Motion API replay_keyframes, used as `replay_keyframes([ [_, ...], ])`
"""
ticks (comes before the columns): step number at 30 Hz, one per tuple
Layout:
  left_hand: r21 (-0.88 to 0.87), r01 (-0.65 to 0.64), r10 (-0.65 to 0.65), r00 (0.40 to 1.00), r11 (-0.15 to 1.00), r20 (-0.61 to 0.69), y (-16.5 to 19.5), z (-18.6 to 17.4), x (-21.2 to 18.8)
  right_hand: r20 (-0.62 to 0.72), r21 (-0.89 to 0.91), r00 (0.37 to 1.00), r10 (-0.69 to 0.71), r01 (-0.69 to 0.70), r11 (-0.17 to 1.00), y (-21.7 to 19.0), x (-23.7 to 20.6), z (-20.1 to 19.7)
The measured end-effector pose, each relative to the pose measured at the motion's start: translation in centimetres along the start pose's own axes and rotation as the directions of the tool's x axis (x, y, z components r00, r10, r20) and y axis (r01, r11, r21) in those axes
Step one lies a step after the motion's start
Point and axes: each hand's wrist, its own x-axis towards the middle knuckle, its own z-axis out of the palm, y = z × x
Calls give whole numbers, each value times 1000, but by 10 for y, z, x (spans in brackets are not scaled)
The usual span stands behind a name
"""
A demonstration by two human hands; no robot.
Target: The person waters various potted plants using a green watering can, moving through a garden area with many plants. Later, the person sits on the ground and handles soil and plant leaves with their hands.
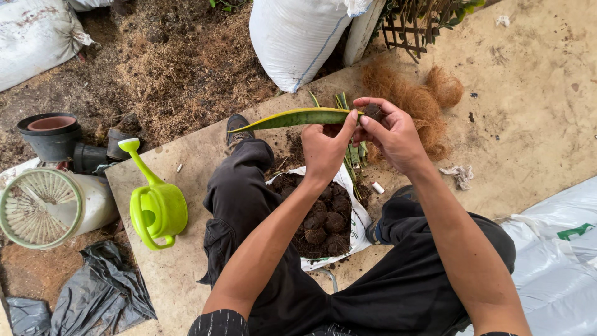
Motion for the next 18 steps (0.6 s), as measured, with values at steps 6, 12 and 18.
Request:
replay_keyframes([
  [6,-61,-23,26,999,998,43,-7,0,2,0,53,1000,12,-12,999,-2,0,3],
  [12,210,-402,310,878,891,366,-6,4,-4,-341,344,902,264,-141,928,19,7,-10],
  [18,279,-530,327,777,800,539,5,2,-12,-367,245,880,301,-221,944,32,5,-12],
])
